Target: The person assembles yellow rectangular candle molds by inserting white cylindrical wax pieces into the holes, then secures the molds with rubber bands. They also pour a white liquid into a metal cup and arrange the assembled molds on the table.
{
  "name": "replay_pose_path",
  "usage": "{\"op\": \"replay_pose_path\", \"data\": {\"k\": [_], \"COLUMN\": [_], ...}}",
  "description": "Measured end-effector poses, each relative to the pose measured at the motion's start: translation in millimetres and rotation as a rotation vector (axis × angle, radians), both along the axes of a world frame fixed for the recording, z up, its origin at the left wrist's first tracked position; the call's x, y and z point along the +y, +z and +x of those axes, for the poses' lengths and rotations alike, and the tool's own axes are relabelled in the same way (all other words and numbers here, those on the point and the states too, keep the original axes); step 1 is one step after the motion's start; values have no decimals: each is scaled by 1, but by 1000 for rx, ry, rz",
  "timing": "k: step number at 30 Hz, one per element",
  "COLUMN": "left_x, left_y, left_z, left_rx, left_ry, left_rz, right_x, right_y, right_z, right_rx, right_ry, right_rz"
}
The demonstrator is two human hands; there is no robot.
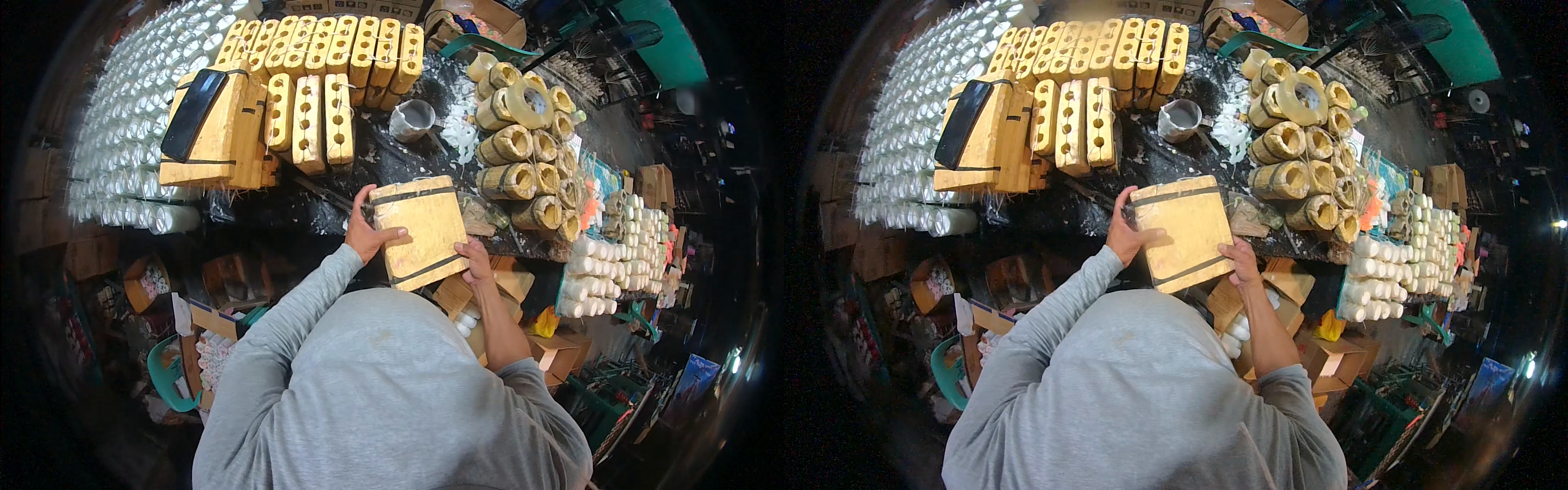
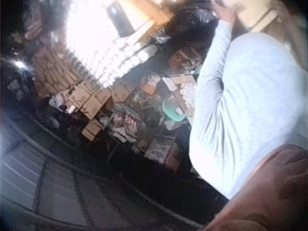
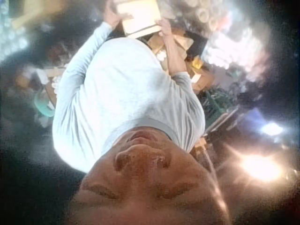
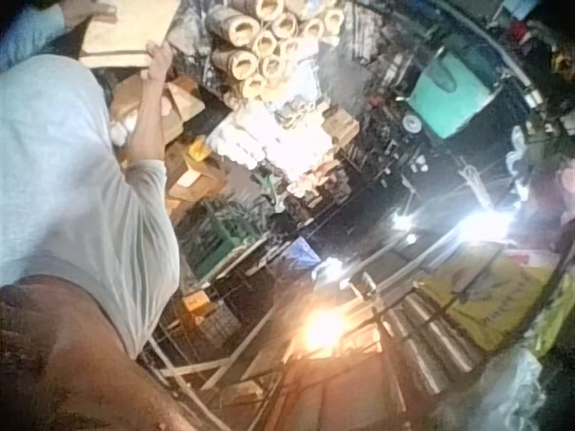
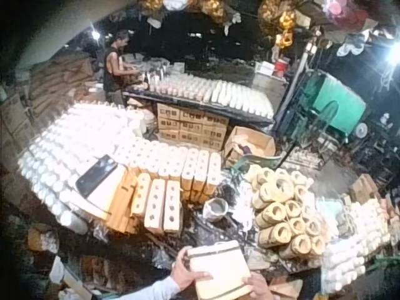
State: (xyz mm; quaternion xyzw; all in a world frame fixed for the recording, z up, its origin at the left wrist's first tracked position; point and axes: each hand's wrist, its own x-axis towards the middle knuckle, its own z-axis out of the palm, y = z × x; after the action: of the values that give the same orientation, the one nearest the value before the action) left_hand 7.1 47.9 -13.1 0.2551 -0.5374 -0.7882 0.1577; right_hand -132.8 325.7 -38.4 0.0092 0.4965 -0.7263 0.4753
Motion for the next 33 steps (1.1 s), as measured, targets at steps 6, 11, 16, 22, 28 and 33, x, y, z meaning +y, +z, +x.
{"op": "replay_pose_path", "data": {"k": [6,11,16,22,28,33], "left_x": [-8,-26,-42,-46,-54,-57], "left_y": [2,9,24,31,41,60], "left_z": [-24,-30,-19,-11,-8,-8], "left_rx": [-37,-2,107,131,108,161], "left_ry": [29,-37,-78,-80,-124,-120], "left_rz": [-48,-264,-41,9,-124,105], "right_x": [-26,-63,-86,-77,-75,-81], "right_y": [21,30,30,33,17,39], "right_z": [0,-42,-73,-55,-44,-50], "right_rx": [499,853,414,94,104,286], "right_ry": [263,39,-31,-83,-168,-127], "right_rz": [400,463,102,-132,-184,-252]}}
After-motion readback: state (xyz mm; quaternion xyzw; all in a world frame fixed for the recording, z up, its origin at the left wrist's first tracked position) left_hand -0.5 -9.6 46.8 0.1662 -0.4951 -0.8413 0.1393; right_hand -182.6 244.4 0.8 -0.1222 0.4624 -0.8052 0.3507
